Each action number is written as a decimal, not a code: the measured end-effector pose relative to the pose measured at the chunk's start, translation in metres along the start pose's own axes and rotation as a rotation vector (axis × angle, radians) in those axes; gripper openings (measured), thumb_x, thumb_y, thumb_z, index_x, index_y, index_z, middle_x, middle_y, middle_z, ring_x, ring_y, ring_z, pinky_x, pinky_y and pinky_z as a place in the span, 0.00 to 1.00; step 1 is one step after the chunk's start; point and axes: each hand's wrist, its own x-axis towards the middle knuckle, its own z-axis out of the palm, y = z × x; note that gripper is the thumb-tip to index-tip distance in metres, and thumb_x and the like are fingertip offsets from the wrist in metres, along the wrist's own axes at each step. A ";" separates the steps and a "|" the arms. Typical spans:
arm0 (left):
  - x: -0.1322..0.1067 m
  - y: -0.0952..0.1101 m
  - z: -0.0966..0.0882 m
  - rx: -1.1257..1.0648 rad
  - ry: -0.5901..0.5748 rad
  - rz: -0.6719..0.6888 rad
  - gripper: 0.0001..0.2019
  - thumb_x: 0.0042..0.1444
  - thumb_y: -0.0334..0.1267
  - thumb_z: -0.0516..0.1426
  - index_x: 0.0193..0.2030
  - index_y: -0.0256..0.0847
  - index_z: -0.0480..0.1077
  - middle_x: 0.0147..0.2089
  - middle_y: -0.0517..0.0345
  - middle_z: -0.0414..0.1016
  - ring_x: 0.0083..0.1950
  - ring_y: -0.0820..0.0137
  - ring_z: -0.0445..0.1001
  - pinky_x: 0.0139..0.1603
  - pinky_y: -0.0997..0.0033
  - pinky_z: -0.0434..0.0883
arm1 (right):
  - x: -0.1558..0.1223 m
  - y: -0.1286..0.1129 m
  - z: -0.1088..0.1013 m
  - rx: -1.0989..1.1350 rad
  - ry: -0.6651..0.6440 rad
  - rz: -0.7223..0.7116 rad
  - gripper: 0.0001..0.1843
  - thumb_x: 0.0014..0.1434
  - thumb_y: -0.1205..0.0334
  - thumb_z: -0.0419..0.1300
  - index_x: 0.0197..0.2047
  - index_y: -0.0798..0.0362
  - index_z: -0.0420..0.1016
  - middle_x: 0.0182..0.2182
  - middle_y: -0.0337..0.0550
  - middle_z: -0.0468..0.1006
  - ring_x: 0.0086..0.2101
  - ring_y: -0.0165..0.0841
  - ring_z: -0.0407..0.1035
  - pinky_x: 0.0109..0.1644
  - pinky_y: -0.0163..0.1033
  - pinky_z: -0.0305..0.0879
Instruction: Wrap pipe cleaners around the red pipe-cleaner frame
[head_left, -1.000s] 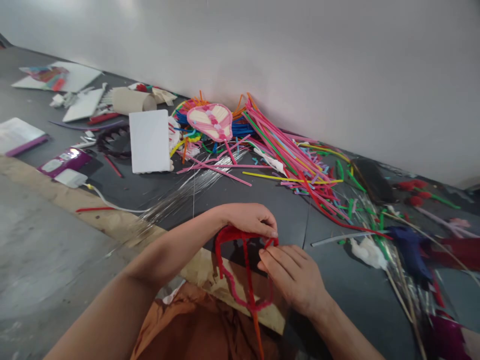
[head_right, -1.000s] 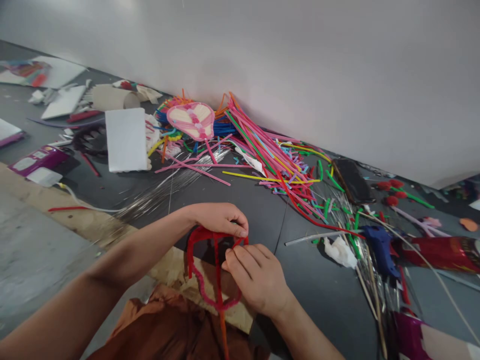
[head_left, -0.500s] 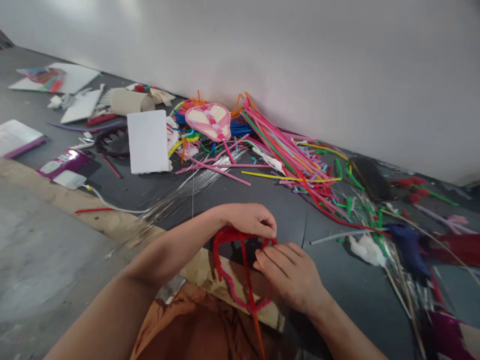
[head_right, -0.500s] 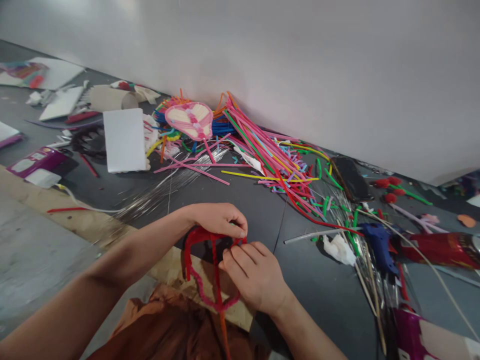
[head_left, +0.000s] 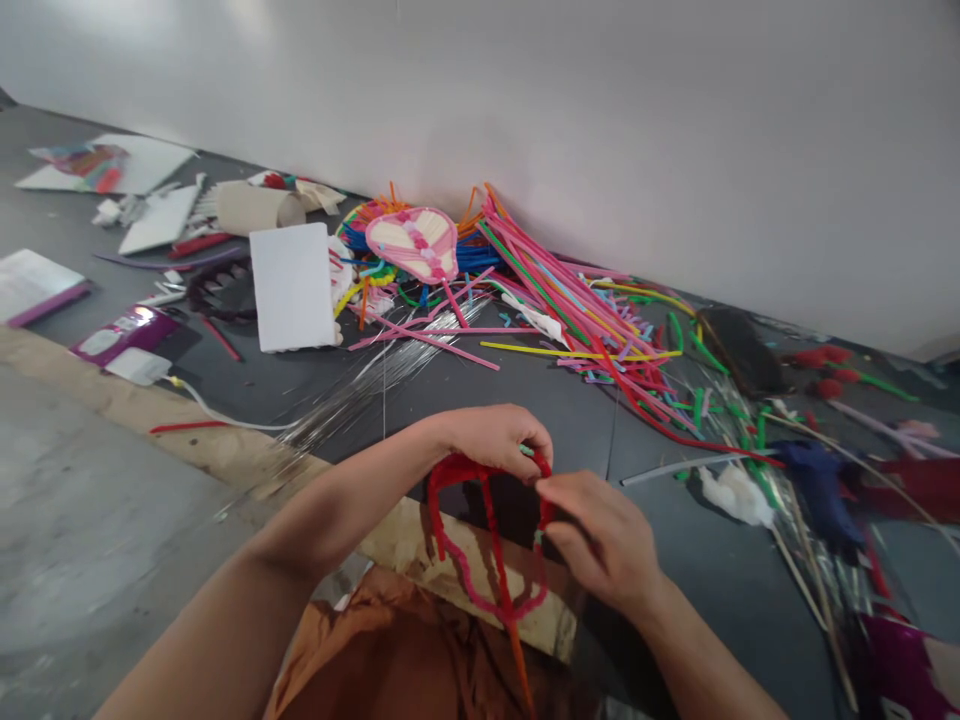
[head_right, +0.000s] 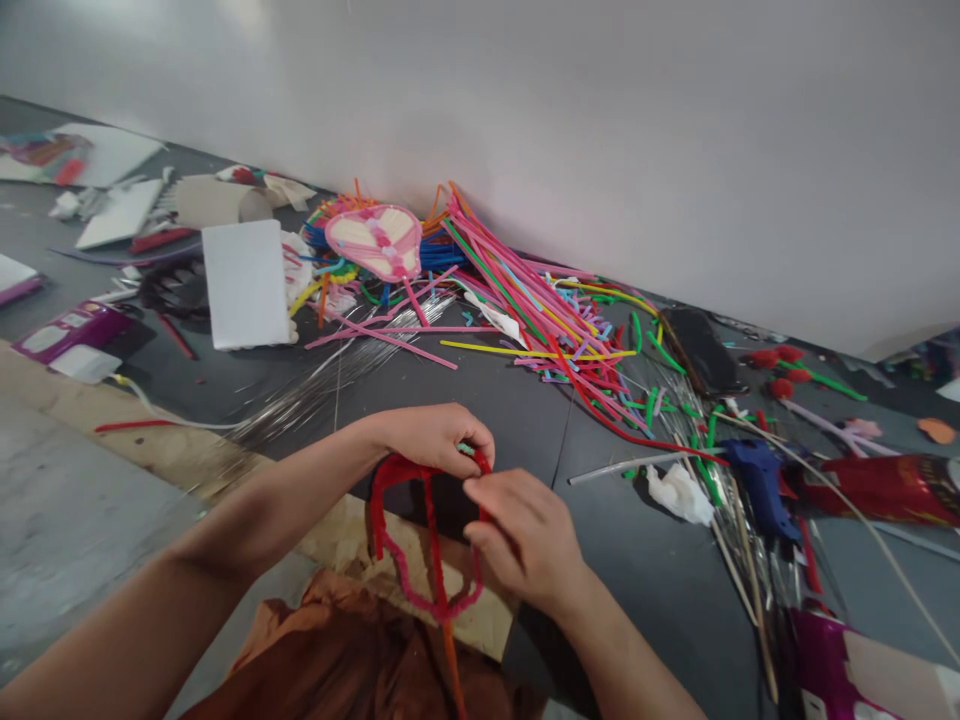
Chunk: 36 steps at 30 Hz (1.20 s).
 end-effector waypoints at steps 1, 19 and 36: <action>0.000 0.001 0.000 -0.005 0.002 0.004 0.09 0.48 0.33 0.58 0.37 0.37 0.75 0.32 0.63 0.76 0.34 0.75 0.71 0.34 0.81 0.62 | 0.000 0.004 -0.003 0.076 0.062 0.165 0.12 0.63 0.60 0.51 0.46 0.52 0.70 0.36 0.46 0.78 0.34 0.33 0.73 0.36 0.38 0.68; -0.005 0.010 0.006 0.213 0.188 0.162 0.09 0.49 0.29 0.55 0.33 0.41 0.76 0.30 0.63 0.74 0.35 0.76 0.70 0.37 0.81 0.61 | 0.002 0.020 0.002 1.175 -0.269 1.038 0.17 0.52 0.49 0.63 0.34 0.56 0.71 0.23 0.37 0.71 0.16 0.19 0.55 0.15 0.26 0.46; -0.009 0.006 -0.007 -0.096 0.010 -0.096 0.11 0.58 0.39 0.52 0.39 0.36 0.72 0.33 0.57 0.78 0.32 0.76 0.71 0.33 0.80 0.63 | 0.004 0.019 -0.011 0.891 -0.293 1.000 0.22 0.58 0.43 0.55 0.42 0.54 0.71 0.16 0.31 0.65 0.18 0.22 0.57 0.19 0.27 0.53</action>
